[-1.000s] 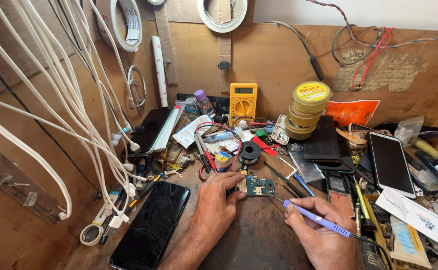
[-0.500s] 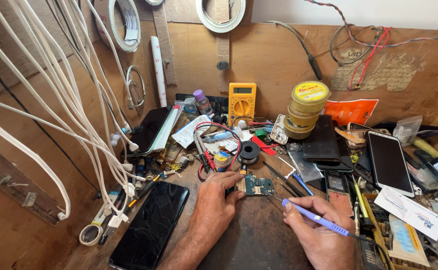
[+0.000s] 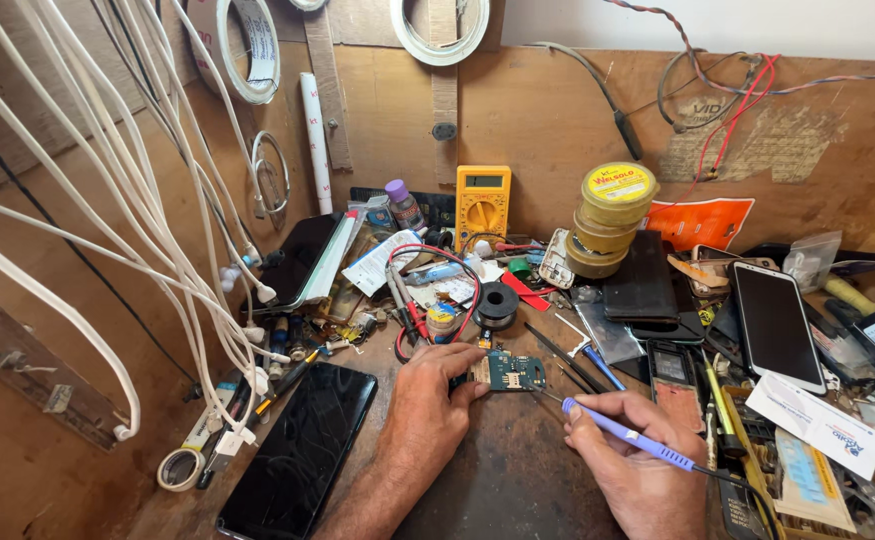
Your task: The person uses a multimeter with probes to test a mobile phone circuit board and then applies a soldering iron to specific points on the board at a workbench.
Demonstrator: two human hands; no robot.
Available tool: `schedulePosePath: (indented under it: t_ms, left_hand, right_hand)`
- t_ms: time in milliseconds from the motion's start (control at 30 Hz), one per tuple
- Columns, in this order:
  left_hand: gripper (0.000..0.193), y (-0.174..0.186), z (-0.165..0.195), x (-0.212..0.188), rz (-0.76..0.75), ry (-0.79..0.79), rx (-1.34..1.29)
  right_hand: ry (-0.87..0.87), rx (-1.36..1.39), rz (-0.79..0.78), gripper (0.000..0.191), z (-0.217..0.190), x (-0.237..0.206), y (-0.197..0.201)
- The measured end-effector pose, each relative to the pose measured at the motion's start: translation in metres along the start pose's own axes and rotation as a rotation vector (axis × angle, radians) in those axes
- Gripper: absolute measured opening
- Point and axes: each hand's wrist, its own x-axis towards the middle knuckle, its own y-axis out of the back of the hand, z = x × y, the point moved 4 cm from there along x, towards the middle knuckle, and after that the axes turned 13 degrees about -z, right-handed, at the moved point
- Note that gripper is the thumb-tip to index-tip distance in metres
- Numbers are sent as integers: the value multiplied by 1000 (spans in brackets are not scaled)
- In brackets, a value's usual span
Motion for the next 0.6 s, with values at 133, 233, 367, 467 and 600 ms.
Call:
schedulePosePath:
  t_ms: [133,233,367,467,600]
  left_hand:
    - [36,0,-1,-1,2,-8,-4]
    - [37,0,-1,0,0,-6,-6]
    - [36,1,0,0,-2,2,-10]
    - [36,1,1,0,-10,12,-3]
    - [35,1,1,0,-34,31,-5]
  right_hand:
    - [-20,11,-2,16,0,0,0]
    - [-71,-108,1,16,-1,0,0]
    - [-75,-115,1,16,-2,-1,0]
    - [-42,-9,-4,17,-2,0,-1]
    - [-49,-20,-18,17,-1,1,-1]
